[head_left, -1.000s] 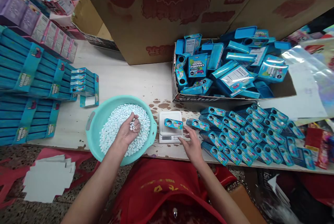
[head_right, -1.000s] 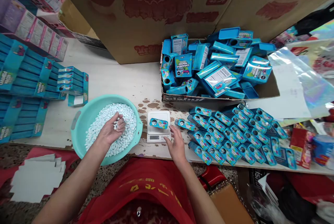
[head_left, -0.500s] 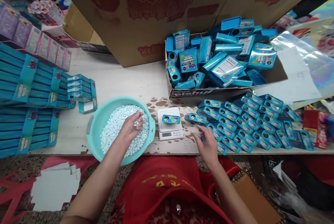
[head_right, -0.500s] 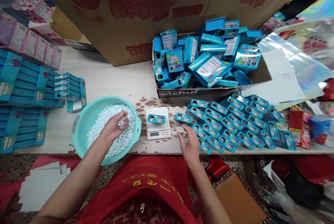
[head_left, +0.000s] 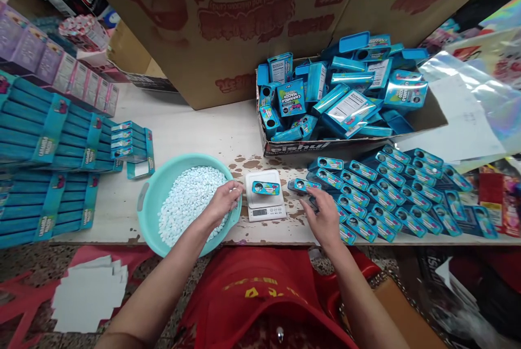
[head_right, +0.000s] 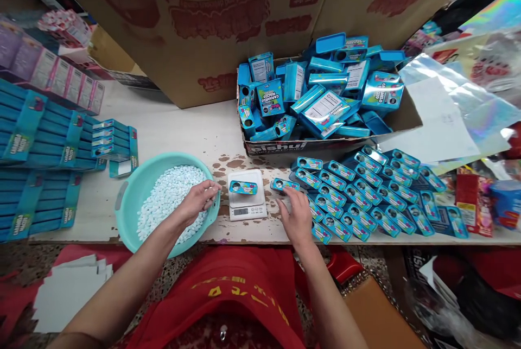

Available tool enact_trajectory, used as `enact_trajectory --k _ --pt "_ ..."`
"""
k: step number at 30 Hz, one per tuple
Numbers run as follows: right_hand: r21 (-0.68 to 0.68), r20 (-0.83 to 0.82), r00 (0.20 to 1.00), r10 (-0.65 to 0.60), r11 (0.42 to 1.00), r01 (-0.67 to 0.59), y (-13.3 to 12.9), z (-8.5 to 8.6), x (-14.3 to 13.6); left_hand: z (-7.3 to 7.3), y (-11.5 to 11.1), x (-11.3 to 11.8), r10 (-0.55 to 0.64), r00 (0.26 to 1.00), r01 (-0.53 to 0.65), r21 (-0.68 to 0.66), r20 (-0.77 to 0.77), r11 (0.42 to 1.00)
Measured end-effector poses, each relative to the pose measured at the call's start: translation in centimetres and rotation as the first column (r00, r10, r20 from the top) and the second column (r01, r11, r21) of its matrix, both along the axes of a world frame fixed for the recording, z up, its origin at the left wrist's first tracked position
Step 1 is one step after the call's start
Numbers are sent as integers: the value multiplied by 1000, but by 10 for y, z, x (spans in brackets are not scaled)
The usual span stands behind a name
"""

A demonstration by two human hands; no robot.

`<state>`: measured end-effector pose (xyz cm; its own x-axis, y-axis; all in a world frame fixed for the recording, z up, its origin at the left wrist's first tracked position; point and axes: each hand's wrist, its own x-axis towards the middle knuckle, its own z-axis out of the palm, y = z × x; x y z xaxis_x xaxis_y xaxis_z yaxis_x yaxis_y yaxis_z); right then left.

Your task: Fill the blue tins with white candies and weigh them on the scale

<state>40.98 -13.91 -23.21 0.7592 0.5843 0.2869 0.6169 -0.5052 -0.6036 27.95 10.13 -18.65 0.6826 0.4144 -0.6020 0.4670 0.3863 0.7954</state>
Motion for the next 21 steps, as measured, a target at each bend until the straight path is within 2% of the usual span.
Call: enact_trajectory --k 2,3,5,6,8,9,11,13,15,18,20,21 --pt "12 1 1000 5 1000 -5 0 -1 2 3 -4 8 -152 988 149 183 4 972" --pt "19 6 1000 9 1000 -9 0 -1 3 5 -6 13 -236 972 230 293 -17 928" --pt "30 21 1000 14 999 -15 1 -1 4 9 -9 24 -371 918 389 485 -139 783" --pt "33 27 1000 14 999 -15 2 -1 5 11 -11 30 -406 886 460 540 -225 705" --pt "36 32 999 8 999 -9 3 0 6 12 -15 38 -418 829 559 588 -372 585" --pt "38 30 1000 2 999 -3 3 0 7 12 -16 41 -411 812 584 598 -415 549" --pt "48 20 1000 -7 999 6 2 1 9 10 -19 45 -386 807 590 616 -447 522" --pt "51 18 1000 -15 999 14 1 1 11 6 -19 45 -366 829 559 628 -423 541" --pt "18 37 999 -21 1000 20 -1 1 14 1 -17 44 -363 863 504 626 -350 595" --pt "-130 92 996 8 991 4 -1 0 20 -4 -9 38 -337 928 367 561 -162 742" --pt "-270 125 992 29 963 6 1 -2 23 -5 -3 33 -236 971 231 468 -51 853" --pt "-333 138 990 32 943 16 2 -3 25 -4 0 30 -171 985 163 425 -19 891"
